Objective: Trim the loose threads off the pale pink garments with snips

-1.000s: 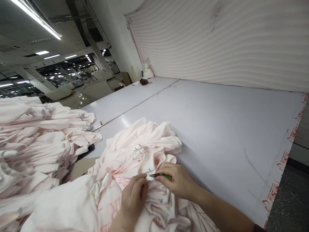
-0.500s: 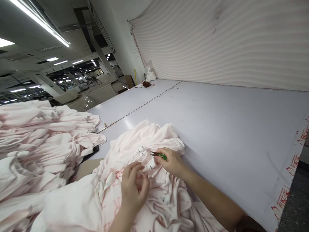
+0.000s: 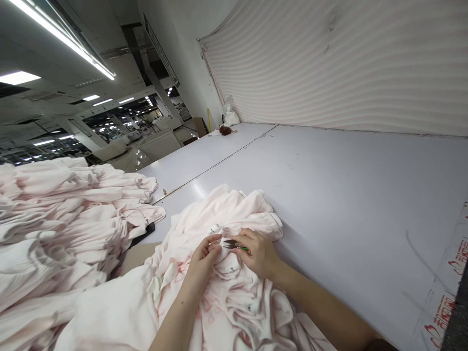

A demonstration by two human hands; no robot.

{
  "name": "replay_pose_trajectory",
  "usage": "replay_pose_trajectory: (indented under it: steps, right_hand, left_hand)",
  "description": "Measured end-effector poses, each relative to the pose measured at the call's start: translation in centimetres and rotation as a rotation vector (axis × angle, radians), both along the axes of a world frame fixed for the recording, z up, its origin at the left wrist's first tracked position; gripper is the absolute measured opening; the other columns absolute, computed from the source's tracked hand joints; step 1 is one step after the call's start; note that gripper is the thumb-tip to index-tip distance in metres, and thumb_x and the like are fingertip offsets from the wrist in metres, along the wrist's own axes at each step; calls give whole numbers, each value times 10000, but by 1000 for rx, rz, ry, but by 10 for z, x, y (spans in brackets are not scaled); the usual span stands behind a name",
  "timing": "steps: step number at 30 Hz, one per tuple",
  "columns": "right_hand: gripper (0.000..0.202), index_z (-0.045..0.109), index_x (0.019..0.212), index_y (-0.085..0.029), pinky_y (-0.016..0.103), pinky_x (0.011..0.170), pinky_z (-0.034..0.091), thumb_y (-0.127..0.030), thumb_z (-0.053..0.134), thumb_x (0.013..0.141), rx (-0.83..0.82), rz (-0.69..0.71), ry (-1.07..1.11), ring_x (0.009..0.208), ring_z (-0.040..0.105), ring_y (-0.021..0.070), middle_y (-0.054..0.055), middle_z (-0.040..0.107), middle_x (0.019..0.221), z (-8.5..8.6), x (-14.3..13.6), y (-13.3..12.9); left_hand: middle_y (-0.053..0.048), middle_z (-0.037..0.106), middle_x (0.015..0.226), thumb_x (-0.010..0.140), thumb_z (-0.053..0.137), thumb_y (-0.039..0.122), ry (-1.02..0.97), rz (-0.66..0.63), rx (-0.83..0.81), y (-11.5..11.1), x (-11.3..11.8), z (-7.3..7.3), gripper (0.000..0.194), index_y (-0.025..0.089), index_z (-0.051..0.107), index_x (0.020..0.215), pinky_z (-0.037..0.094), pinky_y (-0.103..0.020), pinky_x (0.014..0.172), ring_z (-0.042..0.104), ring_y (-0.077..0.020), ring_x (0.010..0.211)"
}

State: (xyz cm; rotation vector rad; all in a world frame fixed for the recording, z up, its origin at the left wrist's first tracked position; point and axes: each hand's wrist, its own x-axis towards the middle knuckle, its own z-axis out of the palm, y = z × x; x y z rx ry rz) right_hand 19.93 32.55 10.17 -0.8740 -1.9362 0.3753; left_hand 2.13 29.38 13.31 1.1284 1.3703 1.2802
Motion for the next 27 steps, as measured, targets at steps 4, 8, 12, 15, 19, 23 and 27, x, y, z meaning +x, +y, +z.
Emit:
replay_pose_trajectory:
  steps: [4,8,12,15,19,23,27]
  right_hand:
    - [188,706,1060,-238,303,710,471,-225,636,886,37,-22,-38,781,636,185,28,693,909,2,-6,-1]
    - [185,710,1057,-253,282,711,474,-254,627,893,0,1,5,789,645,176,25,699,903,3,-3,-5]
    - [171,727,1016,-238,274,708,486,-247,606,896,-88,11,127,800,655,172,33,700,889,4,3,-9]
    - [177,736,1011,-231,269,725,499,-222,642,861,-222,74,189,823,661,171,32,700,914,7,9,-11]
    - [175,752,989,-237,288,741,496,-210,644,854,-274,116,171,809,656,178,29,702,878,8,12,-12]
    - [139,757,912,-218,297,754,500,-239,630,859,-314,145,247,837,659,194,41,716,861,7,13,-7]
    - [179,735,993,-213,315,793,492,-251,640,846,-326,66,196,905,657,210,60,707,987,12,10,1]
  left_hand:
    - [50,557,656,693,750,477,13,-30,7,-6,-2,2,537,191,598,1122,320,-190,525,424,-76,542]
    - [32,592,686,718,740,490,2,-54,40,-9,-2,-4,538,197,582,1140,344,-196,545,463,-84,563]
    - [14,626,717,694,764,498,28,-97,33,-9,-2,-11,523,185,595,1077,371,-201,560,499,-94,590]
    - [30,575,655,697,753,501,120,-99,70,-10,0,-14,405,177,606,892,328,-197,506,450,-85,546]
    - [17,578,695,761,692,415,313,-22,189,-13,5,-14,243,197,586,781,380,-219,552,495,-115,609]
    - [-30,638,812,773,620,276,548,-76,320,-26,13,-11,73,215,584,754,448,-256,616,582,-170,734]
    - [-42,621,789,817,557,267,661,-249,281,-34,15,-13,130,214,576,699,470,-265,603,599,-176,716]
